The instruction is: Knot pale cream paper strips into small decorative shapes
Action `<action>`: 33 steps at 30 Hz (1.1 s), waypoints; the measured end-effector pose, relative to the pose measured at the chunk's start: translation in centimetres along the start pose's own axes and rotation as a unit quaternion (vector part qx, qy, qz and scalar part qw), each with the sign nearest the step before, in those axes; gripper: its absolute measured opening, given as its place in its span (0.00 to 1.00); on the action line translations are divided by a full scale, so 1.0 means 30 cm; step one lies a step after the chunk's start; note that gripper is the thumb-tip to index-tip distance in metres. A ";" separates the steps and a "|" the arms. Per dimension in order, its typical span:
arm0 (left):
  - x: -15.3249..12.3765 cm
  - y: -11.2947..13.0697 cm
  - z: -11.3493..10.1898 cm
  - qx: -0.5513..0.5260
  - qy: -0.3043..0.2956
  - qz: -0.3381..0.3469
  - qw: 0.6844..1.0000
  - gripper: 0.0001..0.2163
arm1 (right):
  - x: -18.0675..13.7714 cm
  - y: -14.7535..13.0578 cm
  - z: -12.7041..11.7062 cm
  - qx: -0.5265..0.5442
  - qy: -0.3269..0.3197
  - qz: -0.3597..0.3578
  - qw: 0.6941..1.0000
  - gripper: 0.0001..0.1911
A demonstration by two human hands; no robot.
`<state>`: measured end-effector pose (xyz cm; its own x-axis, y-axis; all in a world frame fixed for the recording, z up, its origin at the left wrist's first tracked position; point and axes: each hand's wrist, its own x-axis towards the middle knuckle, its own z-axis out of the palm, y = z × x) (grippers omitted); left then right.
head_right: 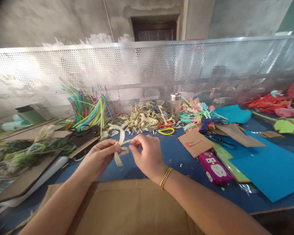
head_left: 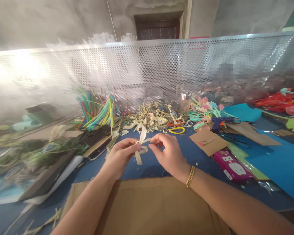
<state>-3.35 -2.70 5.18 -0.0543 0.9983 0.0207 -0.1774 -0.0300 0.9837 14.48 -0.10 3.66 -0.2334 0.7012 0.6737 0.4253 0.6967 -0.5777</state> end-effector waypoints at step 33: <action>0.009 -0.024 0.010 0.125 0.016 0.064 0.990 0.13 | -0.012 -0.027 -0.018 0.122 -0.077 -0.015 0.989 0.09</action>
<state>-2.94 -2.39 4.52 -0.0932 0.9848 0.1465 0.0813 -0.1391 0.9869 14.68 -1.02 4.13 -0.3807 0.6810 0.6255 0.1961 0.7205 -0.6651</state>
